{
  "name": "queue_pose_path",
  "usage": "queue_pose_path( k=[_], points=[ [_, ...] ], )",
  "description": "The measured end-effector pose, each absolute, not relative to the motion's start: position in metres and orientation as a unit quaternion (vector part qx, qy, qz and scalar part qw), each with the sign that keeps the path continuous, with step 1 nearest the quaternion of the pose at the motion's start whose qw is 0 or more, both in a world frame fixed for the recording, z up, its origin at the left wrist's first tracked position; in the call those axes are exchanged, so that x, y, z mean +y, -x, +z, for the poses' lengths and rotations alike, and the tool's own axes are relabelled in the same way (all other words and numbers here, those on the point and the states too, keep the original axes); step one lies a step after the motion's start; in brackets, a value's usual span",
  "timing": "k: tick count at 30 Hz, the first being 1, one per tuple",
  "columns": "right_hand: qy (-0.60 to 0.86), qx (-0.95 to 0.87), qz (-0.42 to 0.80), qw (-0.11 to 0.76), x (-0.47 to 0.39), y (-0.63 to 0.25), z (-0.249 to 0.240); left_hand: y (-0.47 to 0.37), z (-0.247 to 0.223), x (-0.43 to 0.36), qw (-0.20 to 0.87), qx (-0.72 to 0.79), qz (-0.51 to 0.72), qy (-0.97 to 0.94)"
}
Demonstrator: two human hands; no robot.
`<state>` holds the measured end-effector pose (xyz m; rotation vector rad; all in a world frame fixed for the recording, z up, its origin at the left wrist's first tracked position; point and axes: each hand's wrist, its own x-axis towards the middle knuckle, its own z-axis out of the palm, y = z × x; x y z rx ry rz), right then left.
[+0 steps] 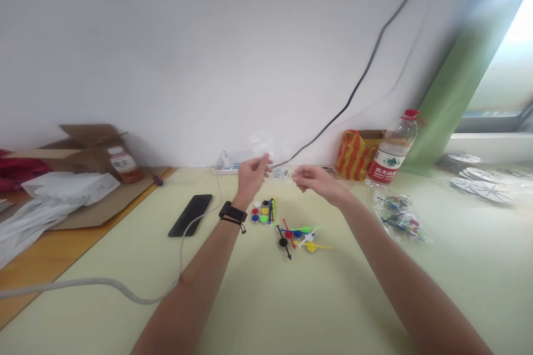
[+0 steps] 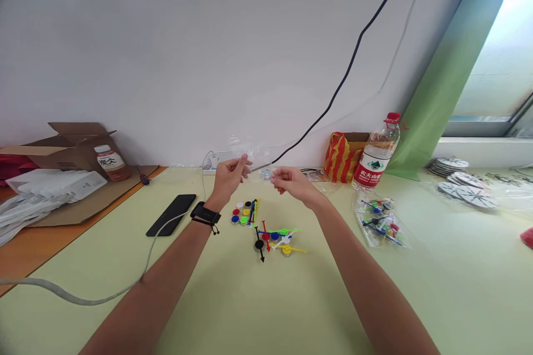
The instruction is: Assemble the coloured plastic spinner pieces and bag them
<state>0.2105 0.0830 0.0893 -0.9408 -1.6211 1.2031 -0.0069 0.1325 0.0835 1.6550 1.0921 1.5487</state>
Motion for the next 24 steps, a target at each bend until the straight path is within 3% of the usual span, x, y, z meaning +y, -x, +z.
queue_pose_path(
  k=[2,7,13,15,19,21,24],
  points=[
    [0.379,-0.608,0.5,0.487,0.083,-0.203,0.085,0.005,0.084,0.133,0.324,0.42,0.613,-0.585],
    [0.354,-0.601,0.588,0.411,0.078,-0.169,0.065,-0.004,0.081,0.13,0.331,0.413,0.652,-0.543],
    [0.324,-0.567,0.598,0.464,0.077,-0.149,0.048,-0.006,0.08,0.13,0.352,0.399,0.638,-0.556],
    [0.344,-0.606,0.586,0.414,0.077,-0.157,0.052,-0.002,0.082,0.133,0.357,0.4,0.634,-0.558],
    [0.341,-0.746,0.539,0.193,0.068,-0.189,0.083,0.012,0.091,0.136,0.351,0.404,0.584,-0.61],
    [0.326,-0.77,0.492,0.242,0.06,-0.203,0.104,0.019,0.097,0.135,0.34,0.396,0.545,-0.656],
    [0.35,-0.749,0.358,0.434,0.05,-0.214,0.13,0.024,0.107,0.127,0.309,0.378,0.46,-0.742]
  ],
)
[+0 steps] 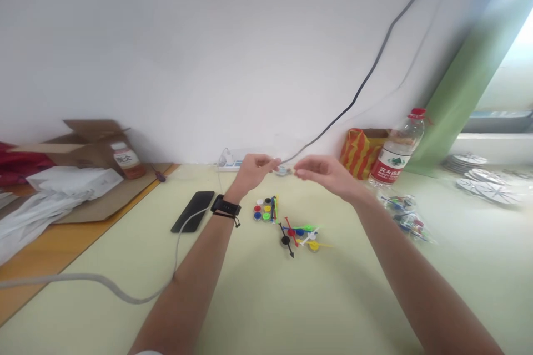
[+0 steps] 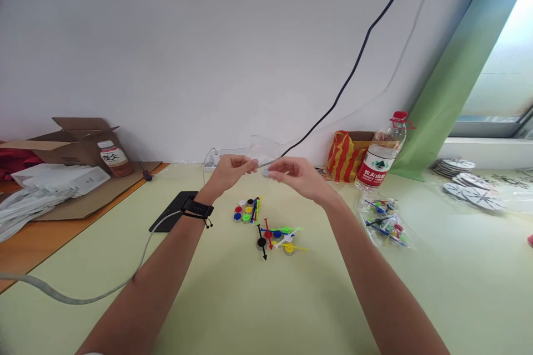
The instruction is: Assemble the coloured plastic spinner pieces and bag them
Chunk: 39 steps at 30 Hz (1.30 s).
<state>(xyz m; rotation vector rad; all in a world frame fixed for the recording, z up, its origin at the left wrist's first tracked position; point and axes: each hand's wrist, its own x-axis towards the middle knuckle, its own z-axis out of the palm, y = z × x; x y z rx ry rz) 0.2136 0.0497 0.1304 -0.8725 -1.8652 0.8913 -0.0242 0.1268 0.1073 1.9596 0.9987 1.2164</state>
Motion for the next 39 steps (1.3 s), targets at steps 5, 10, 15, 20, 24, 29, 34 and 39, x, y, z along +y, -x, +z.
queue_pose_path(
  k=[5,10,15,20,24,29,34,39],
  points=[
    [0.395,-0.754,0.168,0.497,0.046,-0.212,0.137,0.022,0.122,0.106,0.276,0.334,0.311,-0.846],
    [0.417,-0.782,0.167,0.433,0.051,-0.213,0.129,0.017,0.127,0.098,0.234,0.326,0.3,-0.866],
    [0.389,-0.801,0.237,0.388,0.054,-0.219,0.13,0.018,0.13,0.097,0.237,0.318,0.284,-0.873],
    [0.386,-0.793,0.272,0.384,0.055,-0.223,0.131,0.016,0.135,0.091,0.249,0.287,0.281,-0.881],
    [0.341,-0.797,0.364,0.341,0.052,-0.228,0.135,0.013,0.138,0.085,0.247,0.266,0.272,-0.891],
    [0.322,-0.817,0.408,0.25,0.052,-0.235,0.136,0.006,0.135,0.083,0.242,0.263,0.265,-0.896],
    [0.309,-0.805,0.471,0.188,0.051,-0.236,0.132,0.0,0.135,0.077,0.274,0.255,0.272,-0.887],
    [0.298,-0.775,0.536,0.151,0.049,-0.239,0.127,-0.002,0.142,0.07,0.288,0.249,0.262,-0.887]
  ],
)
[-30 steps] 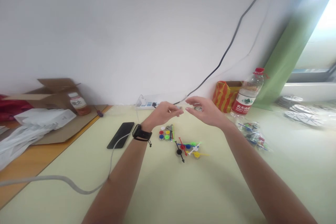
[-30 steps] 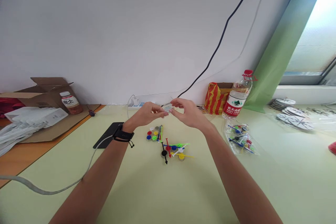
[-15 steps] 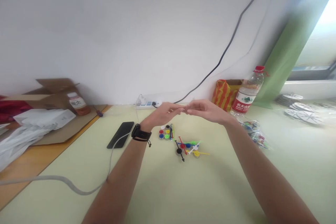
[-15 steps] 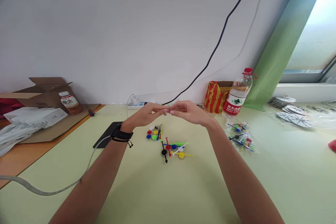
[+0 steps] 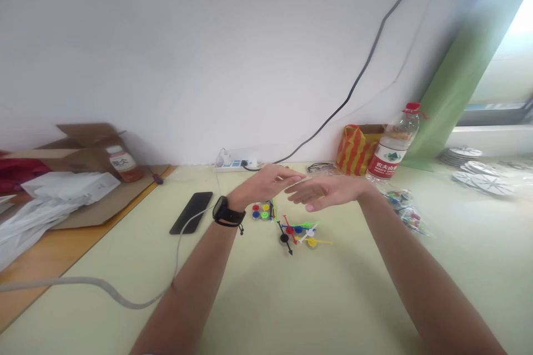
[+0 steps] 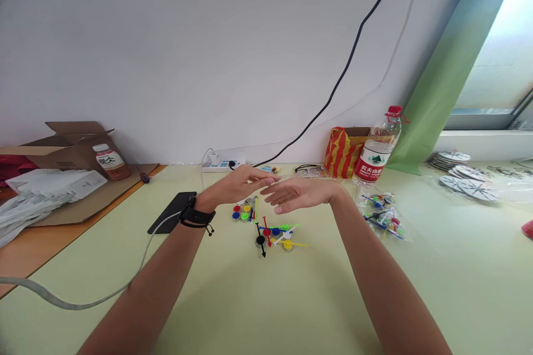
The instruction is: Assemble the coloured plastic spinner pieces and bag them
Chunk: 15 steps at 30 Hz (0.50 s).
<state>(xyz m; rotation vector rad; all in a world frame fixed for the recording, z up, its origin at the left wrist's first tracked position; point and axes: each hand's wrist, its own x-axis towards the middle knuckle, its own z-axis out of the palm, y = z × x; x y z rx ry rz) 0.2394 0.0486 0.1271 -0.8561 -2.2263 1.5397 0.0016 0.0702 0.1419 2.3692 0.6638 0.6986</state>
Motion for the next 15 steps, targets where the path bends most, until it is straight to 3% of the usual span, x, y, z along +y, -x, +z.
queue_pose_path(
  k=[7,11,15],
  points=[
    [0.28,-0.815,0.485,0.149,0.052,-0.241,0.129,-0.004,0.147,0.063,0.299,0.227,0.249,-0.893],
    [0.225,-0.789,0.542,0.183,0.049,-0.231,0.13,-0.004,0.15,0.06,0.306,0.226,0.248,-0.891],
    [0.212,-0.78,0.566,0.162,0.049,-0.224,0.126,-0.003,0.148,0.061,0.285,0.255,0.235,-0.894]
  ],
)
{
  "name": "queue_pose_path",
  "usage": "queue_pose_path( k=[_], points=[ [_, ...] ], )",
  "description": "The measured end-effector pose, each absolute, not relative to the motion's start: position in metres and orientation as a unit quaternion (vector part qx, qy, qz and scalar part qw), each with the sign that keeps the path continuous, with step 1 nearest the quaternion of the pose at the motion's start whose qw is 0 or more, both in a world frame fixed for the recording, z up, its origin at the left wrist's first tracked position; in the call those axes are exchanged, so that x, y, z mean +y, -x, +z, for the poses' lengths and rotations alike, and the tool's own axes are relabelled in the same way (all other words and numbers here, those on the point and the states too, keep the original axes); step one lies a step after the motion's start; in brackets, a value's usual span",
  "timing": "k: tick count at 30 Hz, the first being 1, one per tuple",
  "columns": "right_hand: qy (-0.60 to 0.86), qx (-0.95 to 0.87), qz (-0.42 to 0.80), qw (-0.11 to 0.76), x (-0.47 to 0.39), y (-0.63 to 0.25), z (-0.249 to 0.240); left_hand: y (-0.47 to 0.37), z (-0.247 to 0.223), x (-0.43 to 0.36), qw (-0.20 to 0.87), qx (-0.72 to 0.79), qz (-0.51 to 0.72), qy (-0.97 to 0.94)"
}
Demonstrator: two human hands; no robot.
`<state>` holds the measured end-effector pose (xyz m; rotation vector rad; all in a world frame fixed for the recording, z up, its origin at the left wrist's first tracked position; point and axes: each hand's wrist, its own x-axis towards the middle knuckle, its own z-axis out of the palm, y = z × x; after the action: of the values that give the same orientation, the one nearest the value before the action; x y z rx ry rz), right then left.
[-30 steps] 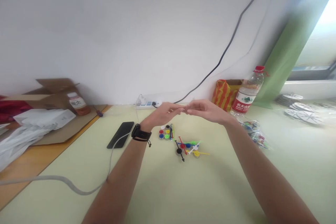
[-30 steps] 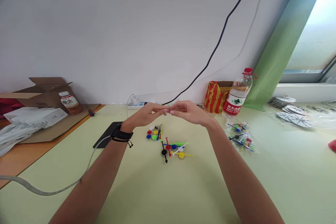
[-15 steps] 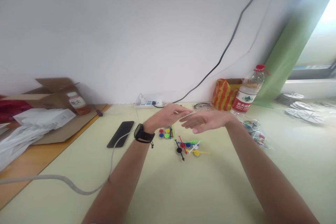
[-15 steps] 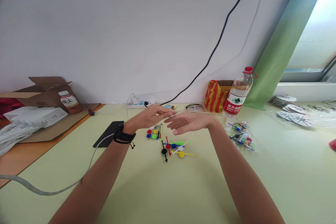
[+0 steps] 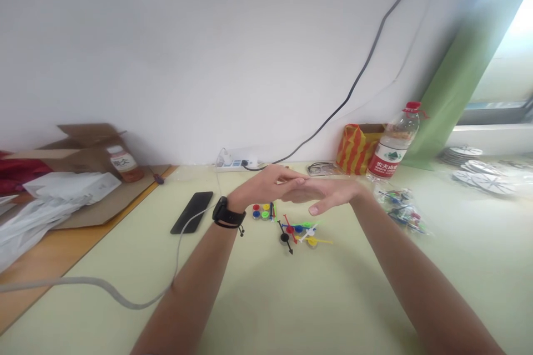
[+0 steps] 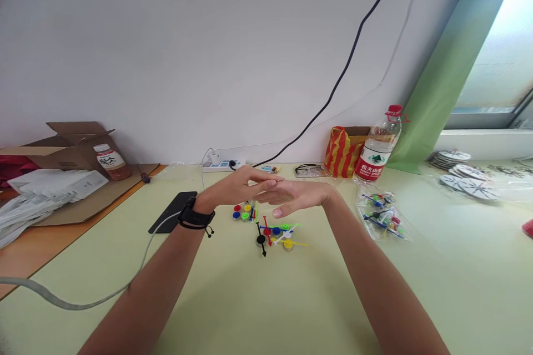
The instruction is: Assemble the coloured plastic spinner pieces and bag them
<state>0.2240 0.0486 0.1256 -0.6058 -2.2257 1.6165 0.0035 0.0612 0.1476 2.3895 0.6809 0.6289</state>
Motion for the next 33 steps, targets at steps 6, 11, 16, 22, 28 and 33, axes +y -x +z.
queue_pose_path(
  k=[6,11,16,22,28,33],
  points=[
    [0.259,-0.799,0.518,0.16,0.055,-0.231,0.12,0.0,0.138,0.067,0.209,0.3,0.264,-0.892],
    [0.253,-0.833,0.48,0.106,0.04,-0.226,0.137,0.01,0.141,0.07,0.332,0.292,0.154,-0.884],
    [0.246,-0.838,0.461,0.159,0.024,-0.216,0.147,0.01,0.143,0.071,0.387,0.257,0.107,-0.879],
    [0.369,-0.714,0.537,0.256,0.047,-0.217,0.126,-0.005,0.136,0.074,0.176,0.357,0.376,-0.837],
    [0.331,-0.56,0.677,0.344,0.067,-0.204,0.113,-0.006,0.13,0.069,0.011,0.275,0.315,-0.908],
    [0.289,-0.504,0.727,0.367,0.069,-0.197,0.109,-0.008,0.121,0.071,-0.036,0.258,0.248,-0.933]
  ],
)
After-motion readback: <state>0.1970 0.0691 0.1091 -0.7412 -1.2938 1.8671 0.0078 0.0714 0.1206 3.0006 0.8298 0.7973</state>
